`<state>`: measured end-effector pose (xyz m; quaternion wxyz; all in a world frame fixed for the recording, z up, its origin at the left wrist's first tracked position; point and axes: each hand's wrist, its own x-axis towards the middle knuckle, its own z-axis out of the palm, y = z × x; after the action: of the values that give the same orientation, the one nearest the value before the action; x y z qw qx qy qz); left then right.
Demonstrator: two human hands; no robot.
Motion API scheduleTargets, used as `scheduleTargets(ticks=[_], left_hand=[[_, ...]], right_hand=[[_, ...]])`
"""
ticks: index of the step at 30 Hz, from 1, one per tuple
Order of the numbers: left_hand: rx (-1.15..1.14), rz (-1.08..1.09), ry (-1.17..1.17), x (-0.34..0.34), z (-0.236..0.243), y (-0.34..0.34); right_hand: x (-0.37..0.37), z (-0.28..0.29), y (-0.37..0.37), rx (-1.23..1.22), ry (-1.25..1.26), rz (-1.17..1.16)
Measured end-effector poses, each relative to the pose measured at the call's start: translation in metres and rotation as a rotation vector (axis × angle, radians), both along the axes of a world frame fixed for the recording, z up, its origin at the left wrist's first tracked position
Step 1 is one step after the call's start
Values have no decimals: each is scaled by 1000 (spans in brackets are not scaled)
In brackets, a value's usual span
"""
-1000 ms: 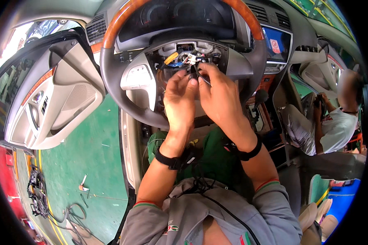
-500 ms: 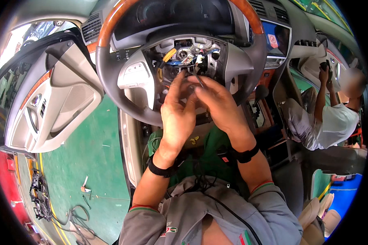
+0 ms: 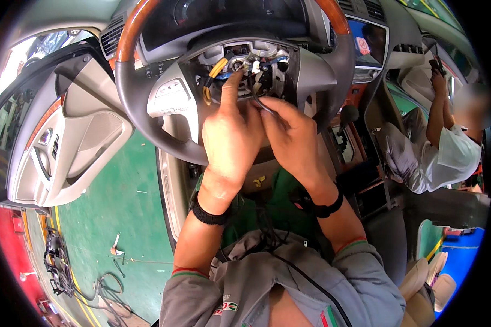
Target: The person connects wiring and aligns electrical components within the steering column by hand, then fits the central steering wheel cover into place.
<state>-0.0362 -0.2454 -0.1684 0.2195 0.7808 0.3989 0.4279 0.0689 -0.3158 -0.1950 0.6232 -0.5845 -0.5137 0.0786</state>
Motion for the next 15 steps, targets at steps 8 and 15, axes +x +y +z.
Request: scheduleTargets(ticks=[8,15], left_hand=[[186,10,36,-7,-14,2],[242,-27,58,-7,-23,5]], right_hand=[[-2,-20,-17,-72,54,11],[-1,-21,-20,-6,-59,16]])
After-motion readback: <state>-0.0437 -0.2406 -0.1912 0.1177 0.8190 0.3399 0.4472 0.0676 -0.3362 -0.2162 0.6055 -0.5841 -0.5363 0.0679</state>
